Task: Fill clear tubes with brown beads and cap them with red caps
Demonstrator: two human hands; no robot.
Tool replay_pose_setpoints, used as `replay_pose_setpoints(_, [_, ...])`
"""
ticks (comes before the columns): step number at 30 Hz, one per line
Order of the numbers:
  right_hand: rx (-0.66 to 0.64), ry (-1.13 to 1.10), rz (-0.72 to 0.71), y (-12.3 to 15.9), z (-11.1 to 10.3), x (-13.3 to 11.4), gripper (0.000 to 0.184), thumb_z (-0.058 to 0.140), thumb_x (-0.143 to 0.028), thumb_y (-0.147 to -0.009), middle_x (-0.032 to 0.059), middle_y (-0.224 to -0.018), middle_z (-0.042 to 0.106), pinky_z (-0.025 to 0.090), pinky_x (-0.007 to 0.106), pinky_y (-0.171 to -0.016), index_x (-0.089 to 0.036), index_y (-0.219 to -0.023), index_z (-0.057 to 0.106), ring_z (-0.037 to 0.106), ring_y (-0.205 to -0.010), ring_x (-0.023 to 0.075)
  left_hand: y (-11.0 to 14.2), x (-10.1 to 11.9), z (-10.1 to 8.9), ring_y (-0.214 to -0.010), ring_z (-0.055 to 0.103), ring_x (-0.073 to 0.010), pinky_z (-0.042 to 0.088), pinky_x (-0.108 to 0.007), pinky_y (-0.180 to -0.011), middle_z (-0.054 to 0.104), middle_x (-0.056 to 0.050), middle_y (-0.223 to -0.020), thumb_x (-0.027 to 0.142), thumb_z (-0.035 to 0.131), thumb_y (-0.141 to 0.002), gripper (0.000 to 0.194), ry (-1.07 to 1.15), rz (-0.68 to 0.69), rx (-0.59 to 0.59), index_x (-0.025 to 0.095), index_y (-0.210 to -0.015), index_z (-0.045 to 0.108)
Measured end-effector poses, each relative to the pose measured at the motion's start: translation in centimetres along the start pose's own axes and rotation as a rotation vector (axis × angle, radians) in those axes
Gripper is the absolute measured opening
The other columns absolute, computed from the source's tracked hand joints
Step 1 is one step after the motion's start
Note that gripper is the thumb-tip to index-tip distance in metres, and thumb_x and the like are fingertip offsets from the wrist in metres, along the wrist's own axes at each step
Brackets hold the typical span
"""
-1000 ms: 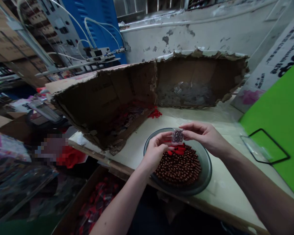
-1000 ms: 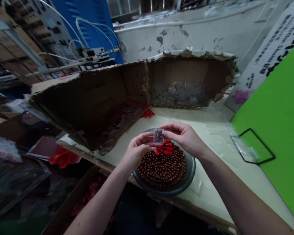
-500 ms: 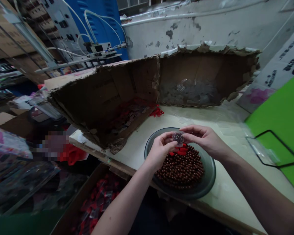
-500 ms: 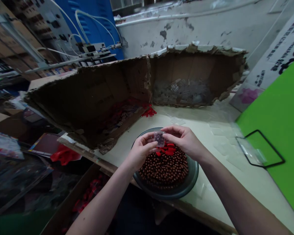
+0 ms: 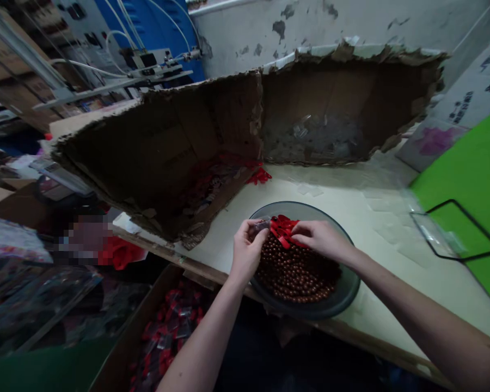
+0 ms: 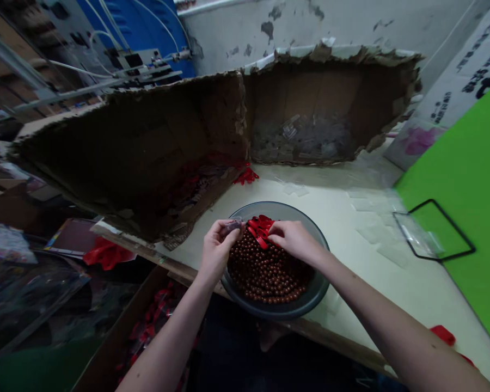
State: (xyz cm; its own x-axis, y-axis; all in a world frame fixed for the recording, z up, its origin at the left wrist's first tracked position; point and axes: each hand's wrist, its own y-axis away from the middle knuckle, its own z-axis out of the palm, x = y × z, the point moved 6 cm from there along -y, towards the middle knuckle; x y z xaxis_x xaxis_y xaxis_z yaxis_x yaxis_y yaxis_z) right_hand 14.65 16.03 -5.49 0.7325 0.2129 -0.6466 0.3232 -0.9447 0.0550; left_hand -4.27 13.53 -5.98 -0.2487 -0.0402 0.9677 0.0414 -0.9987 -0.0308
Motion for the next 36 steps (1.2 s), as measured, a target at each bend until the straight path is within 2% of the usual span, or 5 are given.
replay_pose_setpoints(4, [0.002, 0.115, 0.052, -0.9, 3.2, -0.9, 0.019, 0.065, -0.040, -0.078, 0.0048, -0.079, 0.071, 0.044, 0.030, -0.066, -0.022, -0.083, 0.065, 0.065, -0.074, 0.0217, 0.4, -0.6, -0.1, -0.097, 0.067, -0.0175, 0.049, -0.029, -0.088, 0.071, -0.007, -0.100, 0.030, 0.067, -0.080, 0.021, 0.026, -0.020, -0.009, 0.017, -0.094, 0.057])
replay_pose_setpoints(8, [0.014, 0.174, 0.085, -1.5, 3.7, -0.7, 0.015, 0.068, -0.029, -0.075, 0.0064, -0.082, 0.071, 0.044, 0.031, -0.070, -0.020, -0.086, 0.064, 0.065, -0.077, 0.0224, 0.4, -0.8, -0.4, -0.097, 0.067, -0.0167, 0.049, -0.029, -0.088, 0.071, -0.008, -0.103, 0.029, 0.067, -0.080, 0.022, 0.039, -0.024, 0.005, 0.017, -0.094, 0.056])
replay_pose_setpoints(18, [-0.045, -0.934, 0.163, 2.2, -0.3, -1.4, 0.033, 0.070, -0.040, -0.079, 0.0045, -0.108, 0.069, 0.052, 0.029, -0.080, -0.023, -0.107, 0.065, 0.066, -0.091, 0.0176, 1.4, 0.2, 2.0, -0.097, 0.064, -0.0172, 0.048, -0.028, -0.088, 0.067, -0.008, -0.105, 0.023, 0.058, -0.085, 0.019, -0.097, -0.039, -0.213, 0.017, -0.103, 0.062])
replay_pose_setpoints(26, [-0.270, -1.077, 0.274, 3.8, -1.1, -2.1, 0.032, 0.077, -0.032, -0.075, 0.0024, -0.089, 0.071, 0.044, 0.016, -0.056, -0.023, -0.104, 0.070, 0.062, -0.071, 0.0089, 3.4, 0.0, 4.8, -0.078, 0.059, -0.0129, 0.049, -0.024, -0.071, 0.063, -0.005, -0.093, 0.028, 0.058, -0.086, 0.028, -0.041, -0.152, -0.496, 0.015, -0.110, 0.057])
replay_pose_setpoints(36, [-0.278, -1.223, 0.374, 4.9, 0.5, -0.4, 0.026, 0.079, -0.033, -0.072, -0.0022, -0.078, 0.068, 0.042, 0.013, -0.047, -0.025, -0.095, 0.070, 0.058, -0.054, 0.0038, 4.5, 0.7, 5.9, -0.070, 0.053, -0.0105, 0.046, -0.023, -0.064, 0.059, -0.004, -0.087, 0.033, 0.057, -0.086, 0.031, -0.075, -0.267, -0.664, 0.013, -0.109, 0.055])
